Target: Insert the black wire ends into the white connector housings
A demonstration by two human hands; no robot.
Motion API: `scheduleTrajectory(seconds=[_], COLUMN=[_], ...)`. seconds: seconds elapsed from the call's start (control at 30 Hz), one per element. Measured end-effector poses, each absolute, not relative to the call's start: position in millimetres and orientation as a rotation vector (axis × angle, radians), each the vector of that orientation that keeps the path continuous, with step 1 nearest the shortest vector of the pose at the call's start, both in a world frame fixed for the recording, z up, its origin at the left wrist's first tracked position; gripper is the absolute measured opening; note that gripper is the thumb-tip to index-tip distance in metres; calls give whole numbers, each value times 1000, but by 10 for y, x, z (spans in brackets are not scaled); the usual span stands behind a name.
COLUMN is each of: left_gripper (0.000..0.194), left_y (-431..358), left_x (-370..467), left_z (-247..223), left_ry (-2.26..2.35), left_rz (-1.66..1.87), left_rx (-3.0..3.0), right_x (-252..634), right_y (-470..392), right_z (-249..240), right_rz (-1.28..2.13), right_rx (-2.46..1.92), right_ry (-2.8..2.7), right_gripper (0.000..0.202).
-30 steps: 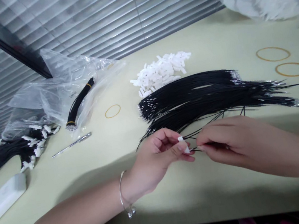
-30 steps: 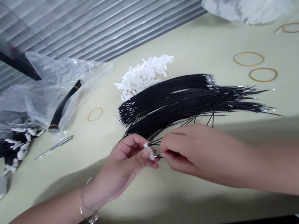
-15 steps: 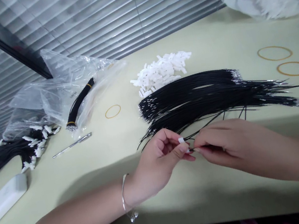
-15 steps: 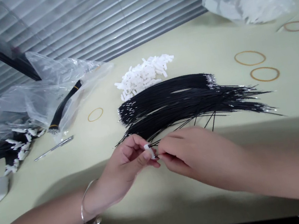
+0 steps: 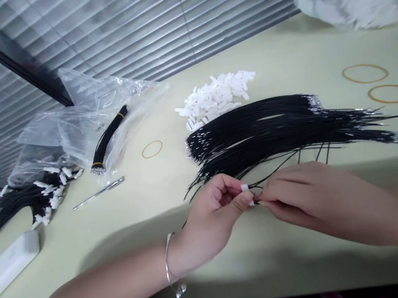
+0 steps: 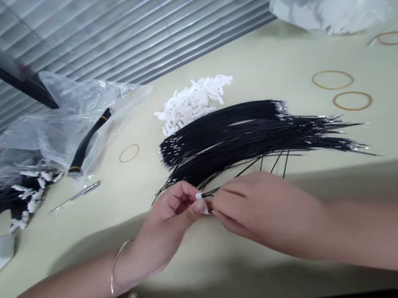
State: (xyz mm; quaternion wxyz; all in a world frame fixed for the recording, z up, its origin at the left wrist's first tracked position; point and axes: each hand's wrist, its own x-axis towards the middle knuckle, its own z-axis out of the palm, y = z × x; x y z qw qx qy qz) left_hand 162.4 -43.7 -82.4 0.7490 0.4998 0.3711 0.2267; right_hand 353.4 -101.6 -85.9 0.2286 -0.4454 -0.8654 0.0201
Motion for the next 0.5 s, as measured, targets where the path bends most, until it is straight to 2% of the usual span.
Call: scheduleTrajectory(seconds=[0.23,0.43,0.5], left_gripper=[20,19,19], left_y=[-443,-455,-473], left_x=[1646,1583,1532], left_z=[-833,-818,-702], left_ry=[813,821,816], left_rz=[525,533,556], left_rx=[1108,1133,1088], right_x=[3490,3641,3752], right_y=[-993,-988,-1000], right_z=[-870,-812,-778], right_rz=[-165,-10,-56], right_rx=[-1162,-1254,-1370], right_ry=[-2443,-2512,-2508], right_gripper=[38,22,23])
